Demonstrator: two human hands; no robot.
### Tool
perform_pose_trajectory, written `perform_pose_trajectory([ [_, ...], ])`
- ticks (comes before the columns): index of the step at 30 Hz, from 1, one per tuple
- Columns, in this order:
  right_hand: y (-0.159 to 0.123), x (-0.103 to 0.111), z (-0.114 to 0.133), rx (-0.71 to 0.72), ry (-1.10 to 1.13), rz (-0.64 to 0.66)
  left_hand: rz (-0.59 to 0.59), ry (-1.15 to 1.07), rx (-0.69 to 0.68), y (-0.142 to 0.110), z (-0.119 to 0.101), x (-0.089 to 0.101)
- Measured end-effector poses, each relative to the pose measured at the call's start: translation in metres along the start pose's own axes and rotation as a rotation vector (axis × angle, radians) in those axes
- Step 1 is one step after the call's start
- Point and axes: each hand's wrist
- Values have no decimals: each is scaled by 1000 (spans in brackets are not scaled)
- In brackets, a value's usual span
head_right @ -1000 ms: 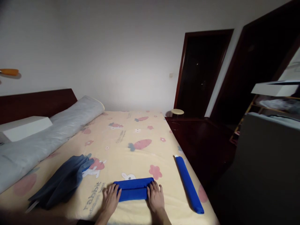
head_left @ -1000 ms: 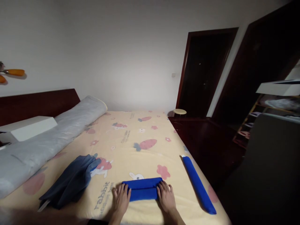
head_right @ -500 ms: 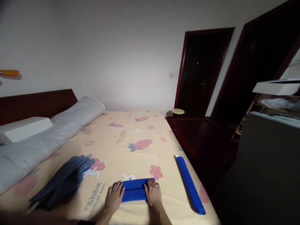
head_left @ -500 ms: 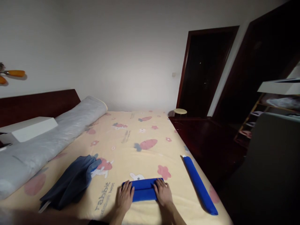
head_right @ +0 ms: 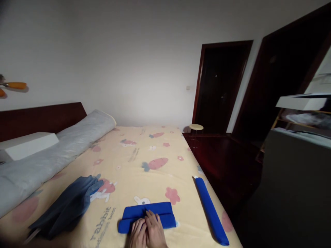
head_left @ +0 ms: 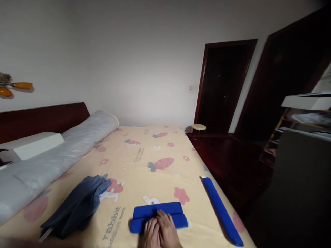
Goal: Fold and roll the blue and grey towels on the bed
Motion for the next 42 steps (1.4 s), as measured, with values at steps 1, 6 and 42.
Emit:
perform_pose_trajectory([
  [1, -4, -4, 2, 13, -1, 10, -1, -9, -1, -4, -3, -2],
  [6, -27, -9, -30, 52, -49, -54, 120, -12, 82, -29, 14, 9],
  [42, 9, 25, -44, -139, -128, 58, 352, -154, 143, 28, -22, 32],
])
Point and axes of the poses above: each hand's wrist, its own y-axis towards the middle knuckle, its own x-axis out of the back of the hand, z = x × y, and after that the axes turned 13 degrees about -x, right-handed
